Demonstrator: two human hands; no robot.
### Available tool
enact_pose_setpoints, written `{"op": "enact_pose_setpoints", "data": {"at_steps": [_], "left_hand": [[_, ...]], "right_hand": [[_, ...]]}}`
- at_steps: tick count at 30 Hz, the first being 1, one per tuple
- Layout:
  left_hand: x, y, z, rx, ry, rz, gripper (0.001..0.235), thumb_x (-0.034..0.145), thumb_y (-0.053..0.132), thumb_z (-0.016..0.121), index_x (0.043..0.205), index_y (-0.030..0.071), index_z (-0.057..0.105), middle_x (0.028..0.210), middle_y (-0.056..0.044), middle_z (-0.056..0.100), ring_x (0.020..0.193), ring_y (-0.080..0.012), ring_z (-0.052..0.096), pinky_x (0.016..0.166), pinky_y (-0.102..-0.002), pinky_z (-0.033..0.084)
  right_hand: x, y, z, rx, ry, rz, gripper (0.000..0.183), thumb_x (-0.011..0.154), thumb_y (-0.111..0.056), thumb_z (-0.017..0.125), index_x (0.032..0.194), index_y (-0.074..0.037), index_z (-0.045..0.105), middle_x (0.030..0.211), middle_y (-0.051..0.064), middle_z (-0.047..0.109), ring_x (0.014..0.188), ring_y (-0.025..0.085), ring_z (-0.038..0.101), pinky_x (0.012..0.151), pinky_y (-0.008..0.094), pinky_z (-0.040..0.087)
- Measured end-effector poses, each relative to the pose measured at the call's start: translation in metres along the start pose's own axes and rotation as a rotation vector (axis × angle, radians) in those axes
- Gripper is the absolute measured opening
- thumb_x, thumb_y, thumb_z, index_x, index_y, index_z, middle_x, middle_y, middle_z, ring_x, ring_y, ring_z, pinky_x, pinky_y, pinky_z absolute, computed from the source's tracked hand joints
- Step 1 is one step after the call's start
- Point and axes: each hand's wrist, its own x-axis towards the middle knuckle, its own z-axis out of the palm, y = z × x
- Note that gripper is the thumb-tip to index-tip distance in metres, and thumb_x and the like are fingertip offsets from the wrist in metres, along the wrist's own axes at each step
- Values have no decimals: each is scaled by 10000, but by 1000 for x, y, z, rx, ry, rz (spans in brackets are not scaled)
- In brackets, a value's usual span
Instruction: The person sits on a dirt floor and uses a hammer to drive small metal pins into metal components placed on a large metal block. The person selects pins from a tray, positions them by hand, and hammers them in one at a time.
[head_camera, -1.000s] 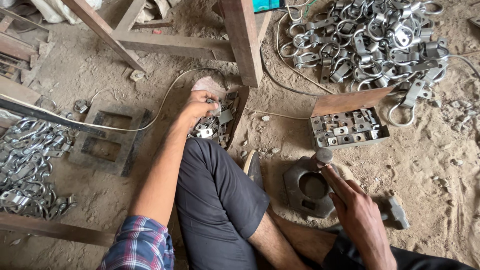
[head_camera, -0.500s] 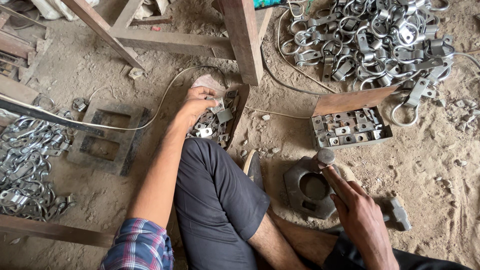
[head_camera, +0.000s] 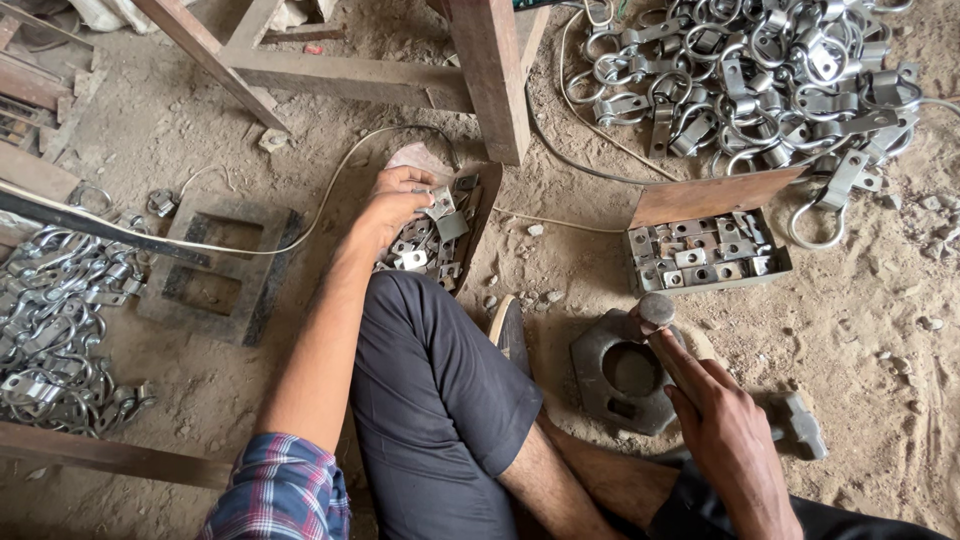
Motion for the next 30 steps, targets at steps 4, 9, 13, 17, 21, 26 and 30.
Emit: {"op": "enact_pose_setpoints", "data": {"at_steps": [4, 9, 13, 17, 21, 26, 30], "left_hand": [[-1, 2, 0, -3, 9, 1, 357, 818, -95, 694, 1135, 69, 689, 1066, -105, 756, 924, -166, 717, 771, -325, 606], [0, 1, 0, -6, 3, 13, 352, 815, -101, 678, 1128, 60, 697, 1077, -100, 755, 923, -170, 720, 776, -323, 616], [0, -1, -1, -30, 8, -5, 349, 816, -90, 714, 1127, 66, 689, 1074, -110, 745, 916, -161, 732, 774, -302, 640], [4, -7, -2, -14, 47, -27, 296, 830, -100, 707, 1101, 14, 678, 1021, -140, 740, 861, -183, 730, 650, -344, 638], [9, -4, -5, 73, 147, 106, 258, 819, -136, 684, 1048, -18, 699, 995, -133, 736, 843, -202, 750, 679, -337, 675], [-28, 44, 21, 248, 204, 255, 260, 814, -80, 732, 1041, 47, 732, 1031, -98, 728, 919, -191, 729, 777, -321, 644], [-69, 74, 87, 306, -129, 269, 218, 878, 76, 748, 1092, 105, 720, 1089, -86, 726, 955, -190, 733, 834, -319, 636]], "right_hand": [[-1, -3, -2, 26, 21, -18, 611, 938, -246, 595, 1515, -394, 459, 1157, 68, 722, 753, 255, 771, 678, 434, 692], [0, -2, -1, 9, 6, 4, 603, 945, -258, 596, 1513, -399, 453, 1165, 63, 717, 749, 254, 776, 669, 428, 696], [0, -3, -1, 7, 11, -3, 593, 958, -272, 615, 1513, -400, 452, 1165, 62, 716, 748, 252, 773, 673, 431, 692], [0, -5, -3, 5, 9, -3, 621, 943, -245, 599, 1523, -400, 439, 1132, 65, 721, 746, 245, 767, 688, 432, 692], [-2, -5, -4, 6, -8, 14, 626, 947, -240, 596, 1527, -407, 432, 1141, 68, 712, 754, 246, 763, 720, 432, 689], [-2, -2, -3, 22, -21, 11, 657, 963, -250, 585, 1576, -419, 419, 1179, 59, 695, 751, 246, 767, 723, 414, 698], [-1, -2, -3, 27, -38, 28, 669, 956, -251, 580, 1581, -419, 411, 1164, 62, 693, 749, 248, 776, 742, 413, 693]]}}
